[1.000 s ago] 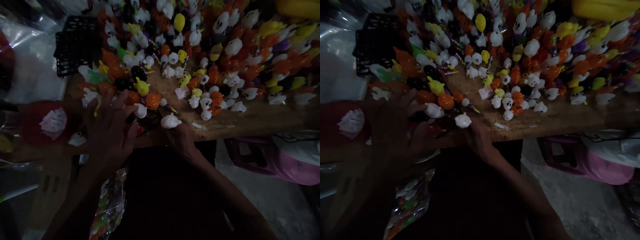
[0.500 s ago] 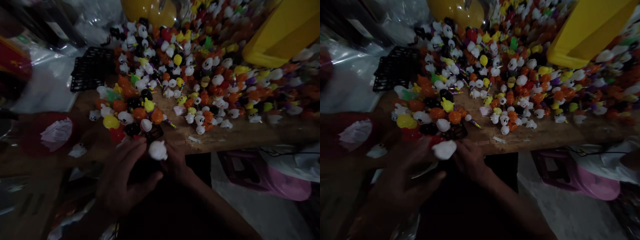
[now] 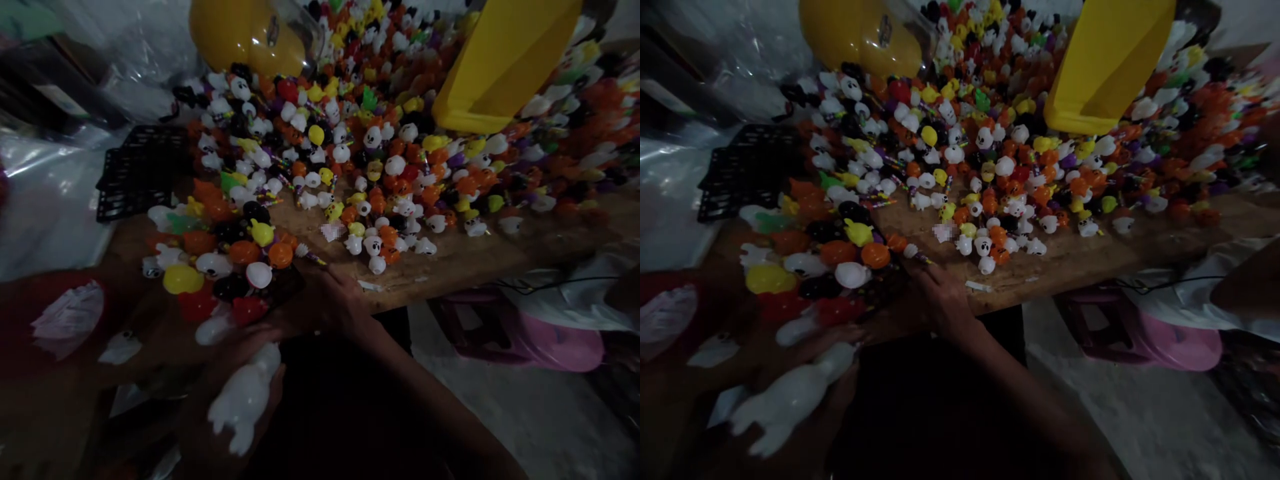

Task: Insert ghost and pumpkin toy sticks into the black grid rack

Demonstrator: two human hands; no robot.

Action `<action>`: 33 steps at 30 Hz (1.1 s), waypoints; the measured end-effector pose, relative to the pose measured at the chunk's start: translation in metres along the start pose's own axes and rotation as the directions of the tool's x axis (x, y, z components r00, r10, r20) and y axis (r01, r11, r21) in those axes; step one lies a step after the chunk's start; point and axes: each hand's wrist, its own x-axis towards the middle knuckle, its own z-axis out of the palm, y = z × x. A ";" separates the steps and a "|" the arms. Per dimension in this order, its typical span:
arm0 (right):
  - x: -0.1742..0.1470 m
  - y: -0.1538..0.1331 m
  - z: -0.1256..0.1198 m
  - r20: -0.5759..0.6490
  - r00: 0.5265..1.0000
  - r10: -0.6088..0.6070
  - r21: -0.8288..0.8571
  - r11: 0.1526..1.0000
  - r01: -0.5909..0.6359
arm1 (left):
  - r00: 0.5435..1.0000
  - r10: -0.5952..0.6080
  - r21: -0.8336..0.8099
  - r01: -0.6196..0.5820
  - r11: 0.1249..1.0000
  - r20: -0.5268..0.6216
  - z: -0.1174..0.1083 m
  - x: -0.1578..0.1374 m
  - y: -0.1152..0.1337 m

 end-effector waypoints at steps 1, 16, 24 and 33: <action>0.006 0.005 -0.001 0.010 0.997 0.082 -0.030 0.996 -0.082 | 0.999 0.031 -0.019 -0.030 0.999 0.039 0.004 -0.003 -0.002; 0.035 0.028 0.021 -0.076 0.920 0.385 -0.136 0.910 -0.392 | 0.985 0.054 -0.210 -0.019 0.977 0.162 0.065 -0.012 -0.009; 0.015 0.037 0.021 -0.245 0.927 0.284 -0.068 0.949 -0.309 | 0.981 -0.110 -0.376 0.163 0.912 0.160 0.074 -0.008 -0.007; 0.025 0.040 0.030 -0.301 0.885 0.355 0.057 0.933 -0.355 | 0.882 0.170 -0.546 0.112 0.830 0.439 0.104 -0.010 0.013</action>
